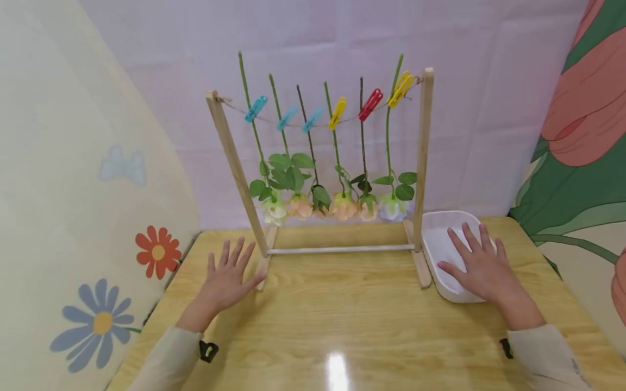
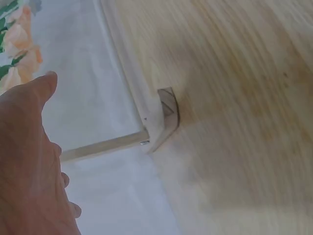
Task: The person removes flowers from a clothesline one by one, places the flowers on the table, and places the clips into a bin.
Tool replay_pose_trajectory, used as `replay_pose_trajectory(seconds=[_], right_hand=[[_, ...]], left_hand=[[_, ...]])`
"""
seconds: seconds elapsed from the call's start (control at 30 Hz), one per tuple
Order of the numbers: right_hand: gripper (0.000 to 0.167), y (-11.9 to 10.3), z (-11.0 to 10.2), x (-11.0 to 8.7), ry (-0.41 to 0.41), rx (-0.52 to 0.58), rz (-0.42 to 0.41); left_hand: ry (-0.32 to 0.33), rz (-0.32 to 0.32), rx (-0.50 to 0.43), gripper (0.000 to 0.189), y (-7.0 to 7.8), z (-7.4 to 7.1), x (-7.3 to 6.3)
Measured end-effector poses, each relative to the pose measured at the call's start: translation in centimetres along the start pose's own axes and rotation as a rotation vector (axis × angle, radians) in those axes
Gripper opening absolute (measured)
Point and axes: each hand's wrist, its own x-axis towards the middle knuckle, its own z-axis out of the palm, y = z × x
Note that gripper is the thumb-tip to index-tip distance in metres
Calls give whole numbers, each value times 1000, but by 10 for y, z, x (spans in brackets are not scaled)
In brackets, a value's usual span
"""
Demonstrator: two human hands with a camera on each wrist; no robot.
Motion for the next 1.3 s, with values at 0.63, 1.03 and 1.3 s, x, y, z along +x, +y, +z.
replay_pose_trajectory(seconds=[0.63,1.03,1.3], right_hand=[[87,-20,-34,8,140,-58,-113],[89,-28,-58,14,154,-72,-134],[87,-35,-76,18,171,-51,-162]], left_hand=[[41,107,124,90,46,-38,8],[46,139,181,92,75,-56,17],[70,161,182,91,97,-66,24]])
